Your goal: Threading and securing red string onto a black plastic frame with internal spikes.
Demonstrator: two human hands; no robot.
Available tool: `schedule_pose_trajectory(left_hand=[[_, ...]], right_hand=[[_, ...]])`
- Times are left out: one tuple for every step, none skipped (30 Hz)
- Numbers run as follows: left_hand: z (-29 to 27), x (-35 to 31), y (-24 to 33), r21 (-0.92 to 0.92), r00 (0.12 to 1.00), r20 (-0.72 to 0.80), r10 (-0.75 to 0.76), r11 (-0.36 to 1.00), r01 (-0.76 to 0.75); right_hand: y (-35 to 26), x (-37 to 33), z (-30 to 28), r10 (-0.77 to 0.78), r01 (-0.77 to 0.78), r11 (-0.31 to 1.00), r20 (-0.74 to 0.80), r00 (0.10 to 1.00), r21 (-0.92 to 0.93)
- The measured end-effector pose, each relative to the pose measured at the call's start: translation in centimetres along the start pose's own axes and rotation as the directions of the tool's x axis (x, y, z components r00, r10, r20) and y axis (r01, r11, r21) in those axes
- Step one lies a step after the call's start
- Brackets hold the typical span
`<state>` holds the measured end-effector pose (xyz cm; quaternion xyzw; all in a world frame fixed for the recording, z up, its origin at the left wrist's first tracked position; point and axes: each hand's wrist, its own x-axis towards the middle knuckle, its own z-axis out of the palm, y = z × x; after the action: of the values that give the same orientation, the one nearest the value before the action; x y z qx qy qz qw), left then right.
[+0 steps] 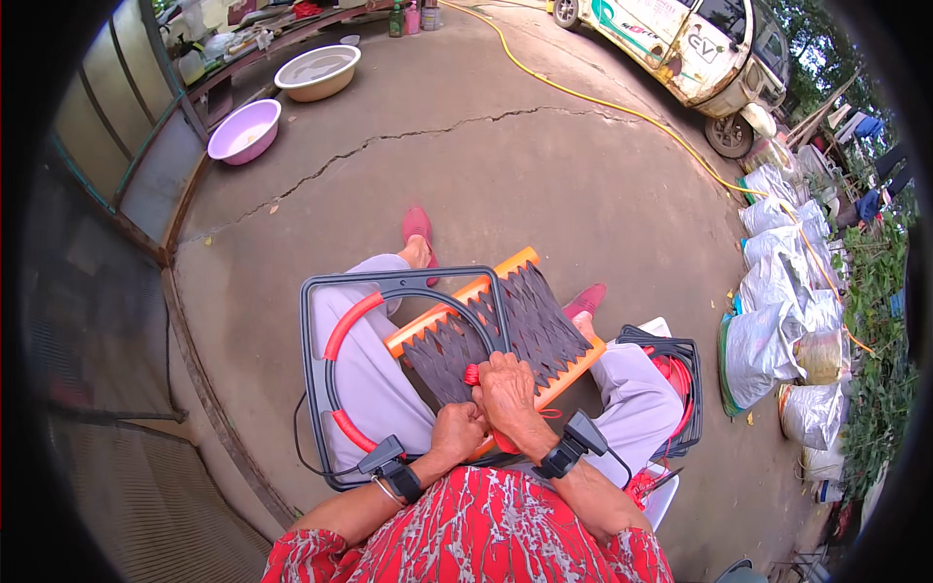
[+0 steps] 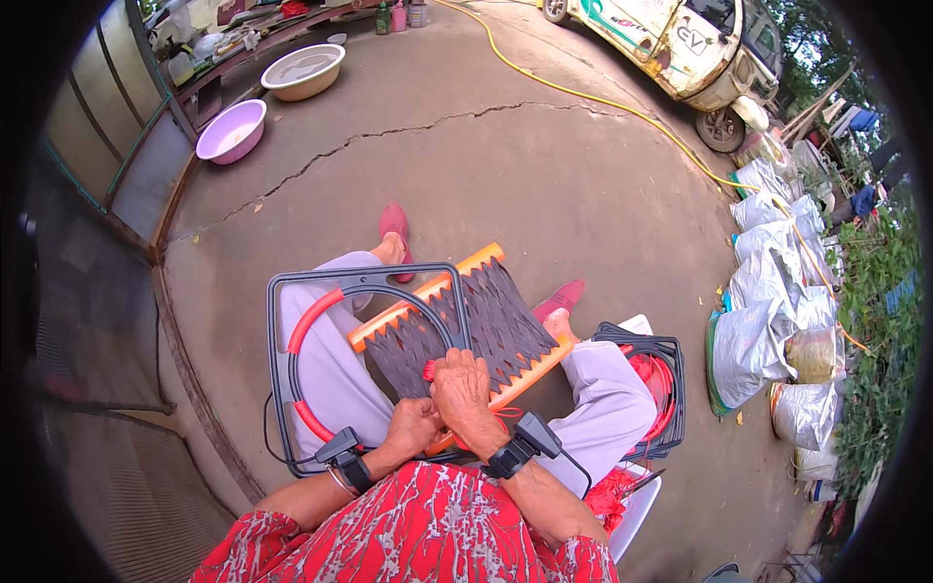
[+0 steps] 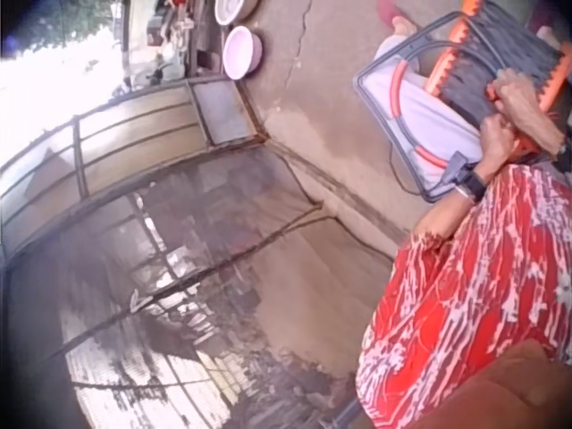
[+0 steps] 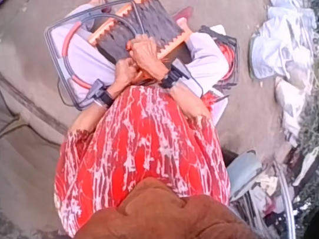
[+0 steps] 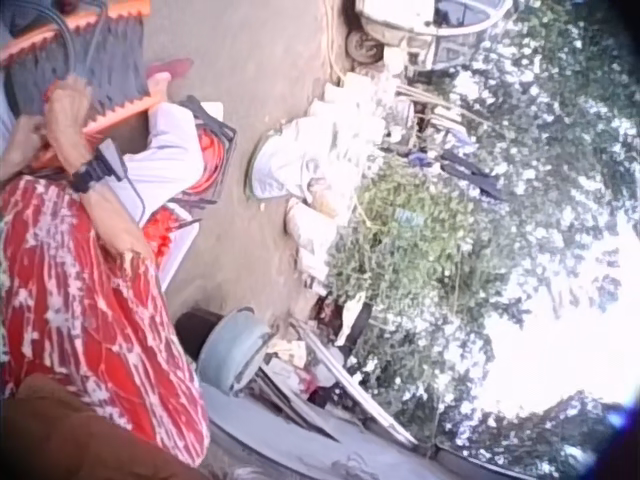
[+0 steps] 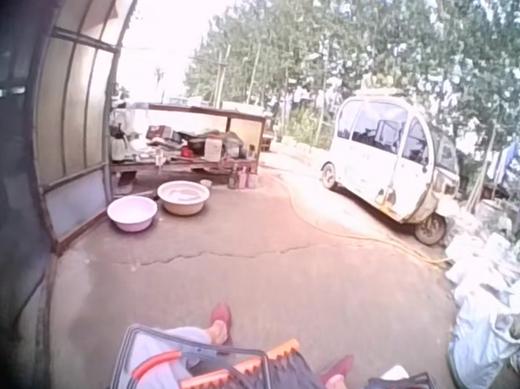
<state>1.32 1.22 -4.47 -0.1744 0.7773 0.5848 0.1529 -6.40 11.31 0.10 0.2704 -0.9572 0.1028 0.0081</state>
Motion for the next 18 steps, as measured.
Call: schedule_pose_trajectory(left_hand=[[-0.1, -0.1, 0.1, 0.040, 1.000, -0.004, 0.002, 0.999, -0.002], [-0.1, -0.1, 0.1, 0.081, 1.000, -0.007, 0.004, 0.997, -0.004], [-0.3, -0.1, 0.3, 0.084, 1.000, 0.013, 0.011, 0.996, -0.012], [-0.5, -0.1, 0.6, 0.084, 1.000, 0.008, 0.019, 0.996, -0.019], [-0.6, -0.4, 1.1, 0.027, 1.000, 0.020, 0.008, 1.000, -0.009], [-0.9, -0.5, 1.7, -0.026, 0.999, 0.038, -0.001, 1.000, 0.001], [-0.8, -0.3, 1.3, 0.006, 0.999, 0.040, -0.006, 1.000, 0.005], [-0.8, -0.4, 1.5, 0.010, 0.999, 0.039, 0.005, 1.000, -0.005], [-0.9, -0.6, 1.8, 0.000, 0.997, 0.073, -0.040, 0.999, 0.040], [-0.9, -0.7, 2.0, -0.008, 0.991, 0.102, -0.092, 0.996, 0.093], [-0.9, -0.8, 2.1, -0.020, 0.994, 0.094, -0.049, 0.998, 0.051], [-0.5, -0.6, 1.4, -0.021, 0.995, 0.093, -0.048, 0.999, 0.050], [0.0, -0.4, 0.4, -0.066, 1.000, 0.028, 0.011, 0.998, -0.009], [0.5, -0.2, -0.5, -0.106, 0.997, -0.036, 0.068, 0.992, -0.071], [0.5, -0.4, -0.2, -0.030, 0.906, -0.168, 0.388, 0.917, -0.399], [0.3, -0.4, 0.4, -0.033, 0.911, -0.155, 0.381, 0.920, -0.390], [-0.2, -0.2, 1.0, -0.100, 0.987, -0.050, 0.151, 0.983, -0.155], [-0.7, -0.3, 1.4, -0.138, 0.993, 0.072, -0.095, 0.985, 0.104]], right_hand=[[-0.1, 0.0, -0.3, -0.013, 0.012, 0.986, 0.007, 1.000, 0.168], [-0.2, 0.2, -0.6, -0.029, 0.023, 0.944, 0.012, 1.000, 0.330], [-0.4, 0.5, -1.2, -0.033, 0.029, 0.944, 0.006, 0.999, 0.327], [-0.7, 0.8, -1.9, -0.020, 0.032, 0.861, -0.030, 0.999, 0.507], [-0.9, 1.2, -2.3, -0.002, 0.043, 0.744, -0.062, 0.998, 0.667], [-0.9, 1.4, -2.3, -0.001, 0.048, 0.745, -0.071, 0.997, 0.665], [-0.9, 1.3, -2.2, 0.074, -0.110, 0.453, 0.086, 0.994, 0.885], [-0.9, 1.2, -2.1, 0.082, -0.261, 0.094, 0.254, 0.964, 0.961], [-0.6, 0.8, -1.9, 0.040, -0.281, -0.117, 0.287, 0.957, 0.953], [-0.4, 0.4, -2.5, 0.033, -0.278, -0.116, 0.284, 0.958, 0.953], [-0.3, -0.2, -3.7, 0.106, -0.275, -0.122, 0.288, 0.952, 0.954], [-0.1, -1.1, -4.7, 0.183, -0.273, -0.129, 0.294, 0.938, 0.953], [0.1, -2.0, -5.4, 0.202, -0.225, -0.161, 0.255, 0.946, 0.961], [0.3, -3.0, -6.7, 0.203, -0.227, -0.163, 0.258, 0.944, 0.960], [0.8, -4.4, -8.3, 0.221, -0.171, -0.283, 0.237, 0.946, 0.944], [1.3, -5.6, -9.8, 0.237, -0.109, -0.399, 0.217, 0.947, 0.911], [2.0, -6.9, -11.6, 0.238, -0.119, -0.444, 0.245, 0.940, 0.888], [3.0, -8.3, -12.7, 0.241, -0.133, -0.490, 0.281, 0.929, 0.861]])
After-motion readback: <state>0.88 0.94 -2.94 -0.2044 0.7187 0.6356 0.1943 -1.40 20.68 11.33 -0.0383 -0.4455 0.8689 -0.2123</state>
